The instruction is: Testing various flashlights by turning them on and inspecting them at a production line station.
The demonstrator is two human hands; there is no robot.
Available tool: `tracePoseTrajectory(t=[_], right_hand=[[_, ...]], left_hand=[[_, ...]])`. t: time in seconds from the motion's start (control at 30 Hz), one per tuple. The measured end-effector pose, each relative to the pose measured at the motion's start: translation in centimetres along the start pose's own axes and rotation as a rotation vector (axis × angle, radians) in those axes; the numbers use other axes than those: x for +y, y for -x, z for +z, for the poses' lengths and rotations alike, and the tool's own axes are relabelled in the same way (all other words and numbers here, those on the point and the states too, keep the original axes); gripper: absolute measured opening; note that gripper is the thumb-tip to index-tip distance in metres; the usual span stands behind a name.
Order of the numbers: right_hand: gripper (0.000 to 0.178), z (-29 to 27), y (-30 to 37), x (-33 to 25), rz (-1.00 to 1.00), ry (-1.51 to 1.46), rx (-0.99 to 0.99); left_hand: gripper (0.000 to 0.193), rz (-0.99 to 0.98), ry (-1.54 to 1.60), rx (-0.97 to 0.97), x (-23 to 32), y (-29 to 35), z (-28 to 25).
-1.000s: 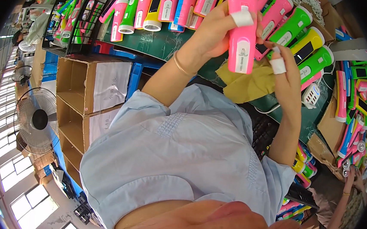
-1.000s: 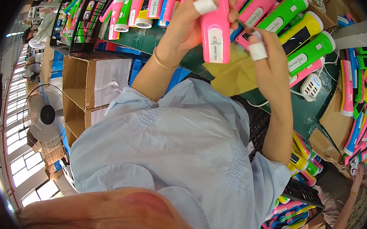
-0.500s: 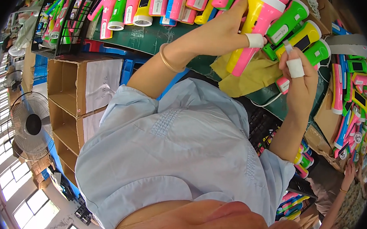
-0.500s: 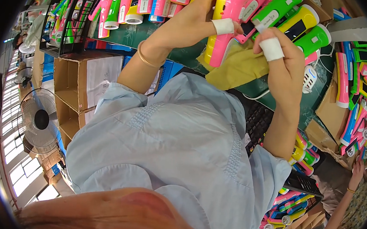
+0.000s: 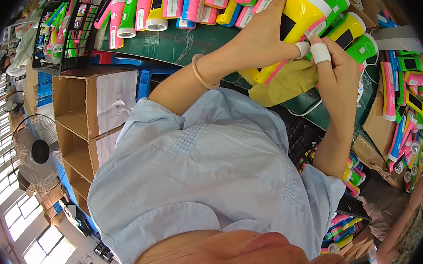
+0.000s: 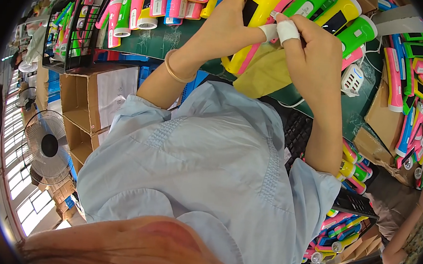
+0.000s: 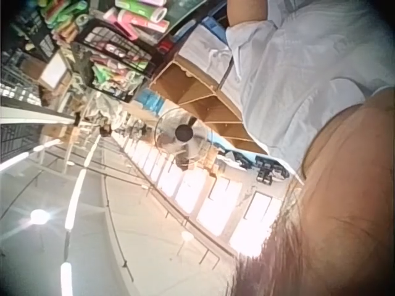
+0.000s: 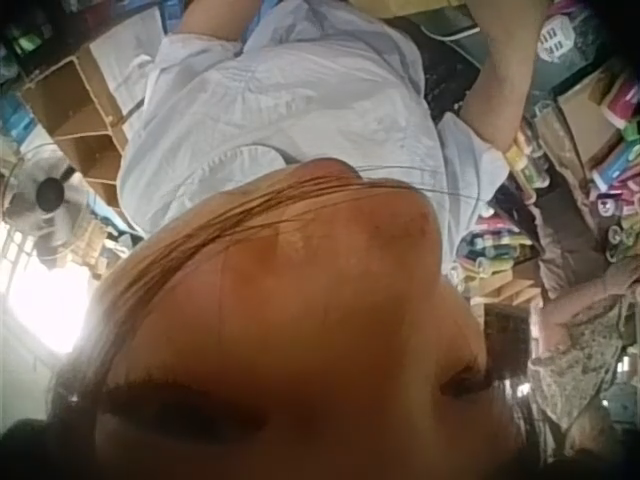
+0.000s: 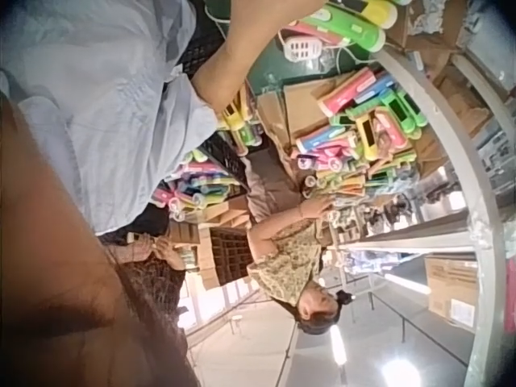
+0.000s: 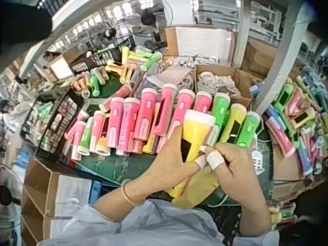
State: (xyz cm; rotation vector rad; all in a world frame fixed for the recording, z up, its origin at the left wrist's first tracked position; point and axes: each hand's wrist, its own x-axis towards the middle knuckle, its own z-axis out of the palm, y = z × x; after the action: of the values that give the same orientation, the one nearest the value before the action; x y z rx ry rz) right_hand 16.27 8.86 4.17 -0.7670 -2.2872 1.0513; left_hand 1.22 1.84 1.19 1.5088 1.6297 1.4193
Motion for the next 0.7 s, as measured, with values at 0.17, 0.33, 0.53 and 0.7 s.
tracePoseTrajectory(t=[0.17,0.33,0.53,0.7], right_hand=[[0.021,2.0,-0.5,0.0,-0.141,0.214,0.188],[0.011,1.1,0.9,0.7,-0.204,0.113,0.183],[0.028,-1.1,1.5,2.6,0.067,-0.260,0.110],[0.039,2.8,-0.1,2.6,0.261,-0.658,-0.137]], left_hand=[[0.056,0.033,-0.063,0.189,0.0,0.0,1.6],[0.068,0.151,-0.195,0.231,-0.7,-0.6,-0.2],[0.037,-0.210,0.799,0.156,-0.9,-1.3,-1.2],[0.037,-0.214,0.947,0.243,1.9,-1.7,0.9]])
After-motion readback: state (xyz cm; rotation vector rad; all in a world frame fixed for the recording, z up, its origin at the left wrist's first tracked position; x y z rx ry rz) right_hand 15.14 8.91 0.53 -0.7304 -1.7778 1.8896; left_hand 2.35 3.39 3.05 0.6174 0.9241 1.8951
